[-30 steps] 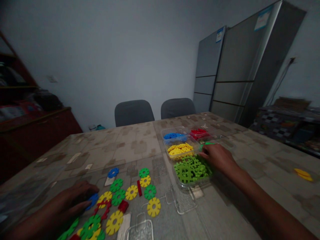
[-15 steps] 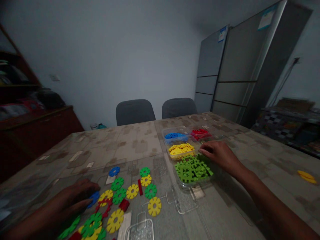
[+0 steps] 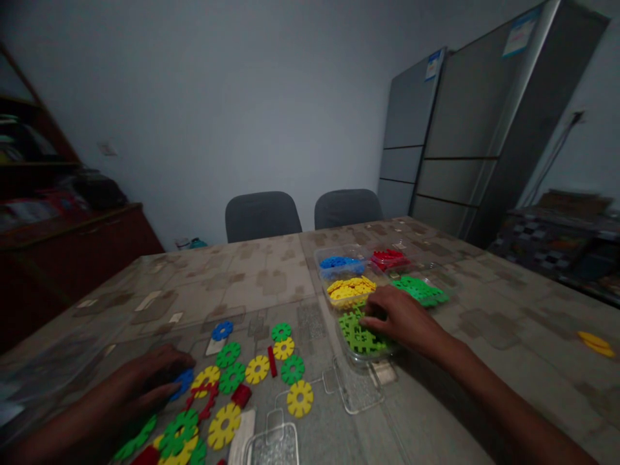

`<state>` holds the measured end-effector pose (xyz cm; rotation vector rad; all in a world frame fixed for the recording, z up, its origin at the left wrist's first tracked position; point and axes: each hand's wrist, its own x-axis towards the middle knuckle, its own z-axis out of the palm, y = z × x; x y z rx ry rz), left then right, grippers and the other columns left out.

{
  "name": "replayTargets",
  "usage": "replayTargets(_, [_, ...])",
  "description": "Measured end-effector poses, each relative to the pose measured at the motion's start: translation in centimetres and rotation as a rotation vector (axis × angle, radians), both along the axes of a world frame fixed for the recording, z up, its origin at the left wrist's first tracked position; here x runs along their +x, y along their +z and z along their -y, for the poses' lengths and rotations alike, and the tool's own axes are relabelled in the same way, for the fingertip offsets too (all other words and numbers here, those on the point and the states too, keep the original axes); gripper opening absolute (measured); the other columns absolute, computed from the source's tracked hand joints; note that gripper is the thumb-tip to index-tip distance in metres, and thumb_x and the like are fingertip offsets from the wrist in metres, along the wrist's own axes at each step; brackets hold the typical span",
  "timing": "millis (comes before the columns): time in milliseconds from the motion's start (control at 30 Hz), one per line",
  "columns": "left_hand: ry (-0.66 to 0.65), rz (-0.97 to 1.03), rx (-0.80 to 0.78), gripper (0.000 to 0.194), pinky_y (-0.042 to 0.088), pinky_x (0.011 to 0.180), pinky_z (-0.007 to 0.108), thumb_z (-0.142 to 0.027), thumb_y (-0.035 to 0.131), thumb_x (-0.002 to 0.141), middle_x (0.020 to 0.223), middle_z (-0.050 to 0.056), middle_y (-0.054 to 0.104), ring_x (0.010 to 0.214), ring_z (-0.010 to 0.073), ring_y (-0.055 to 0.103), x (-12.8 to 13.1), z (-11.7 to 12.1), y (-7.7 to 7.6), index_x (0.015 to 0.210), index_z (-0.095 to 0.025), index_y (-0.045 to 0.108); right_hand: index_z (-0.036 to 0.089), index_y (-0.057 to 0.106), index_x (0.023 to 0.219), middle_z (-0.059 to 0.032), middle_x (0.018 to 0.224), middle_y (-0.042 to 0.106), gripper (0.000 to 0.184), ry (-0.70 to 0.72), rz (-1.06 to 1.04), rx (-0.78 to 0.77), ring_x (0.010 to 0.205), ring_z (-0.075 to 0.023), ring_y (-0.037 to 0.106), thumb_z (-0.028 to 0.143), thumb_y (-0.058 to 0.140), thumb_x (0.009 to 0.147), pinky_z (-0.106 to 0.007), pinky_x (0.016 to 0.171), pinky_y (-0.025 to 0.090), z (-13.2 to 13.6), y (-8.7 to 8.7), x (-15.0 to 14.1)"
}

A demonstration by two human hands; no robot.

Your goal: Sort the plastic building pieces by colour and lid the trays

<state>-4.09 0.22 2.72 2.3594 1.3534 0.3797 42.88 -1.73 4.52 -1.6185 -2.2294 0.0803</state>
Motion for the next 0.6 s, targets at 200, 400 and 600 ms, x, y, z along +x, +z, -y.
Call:
replayTargets(200, [0.009, -0.004, 0.000, 0.021, 0.055, 0.077, 0.028, -0.031, 0.059, 0.077, 0.095, 0.004, 0.075, 0.088, 0.0255, 0.068, 0.1, -0.1, 0.0, 0.092, -0.025, 0.072, 0.022, 0.066, 0.075, -0.0031, 0.078, 0.068, 0.020, -0.009, -0.002, 0.016, 0.073, -0.0198, 0.061, 0.037, 0.058, 0.085, -0.029, 0.065, 0.043, -0.2, 0.0, 0.0])
replayTargets(400, [-0.012, -0.033, -0.014, 0.021, 0.054, 0.081, 0.032, -0.032, 0.056, 0.081, 0.099, 0.007, 0.073, 0.091, 0.0260, 0.068, 0.2, 0.0, 0.0, 0.094, -0.023, 0.070, 0.020, 0.068, 0.081, -0.0074, 0.078, 0.072, 0.020, -0.177, 0.039, 0.058, 0.071, -0.0250, 0.066, 0.030, 0.051, 0.085, -0.033, 0.064, 0.044, -0.4, 0.1, 4.9])
replayTargets(600, [-0.023, -0.053, -0.020, 0.020, 0.054, 0.079, 0.031, -0.033, 0.056, 0.082, 0.099, 0.007, 0.073, 0.091, 0.0254, 0.067, 0.1, -0.1, -0.1, 0.093, -0.024, 0.070, 0.022, 0.068, 0.085, -0.0064, 0.076, 0.072, 0.013, -0.245, 0.118, 0.021, 0.068, -0.0244, 0.065, 0.024, 0.062, 0.075, -0.028, 0.057, 0.041, -0.5, -1.6, 7.0])
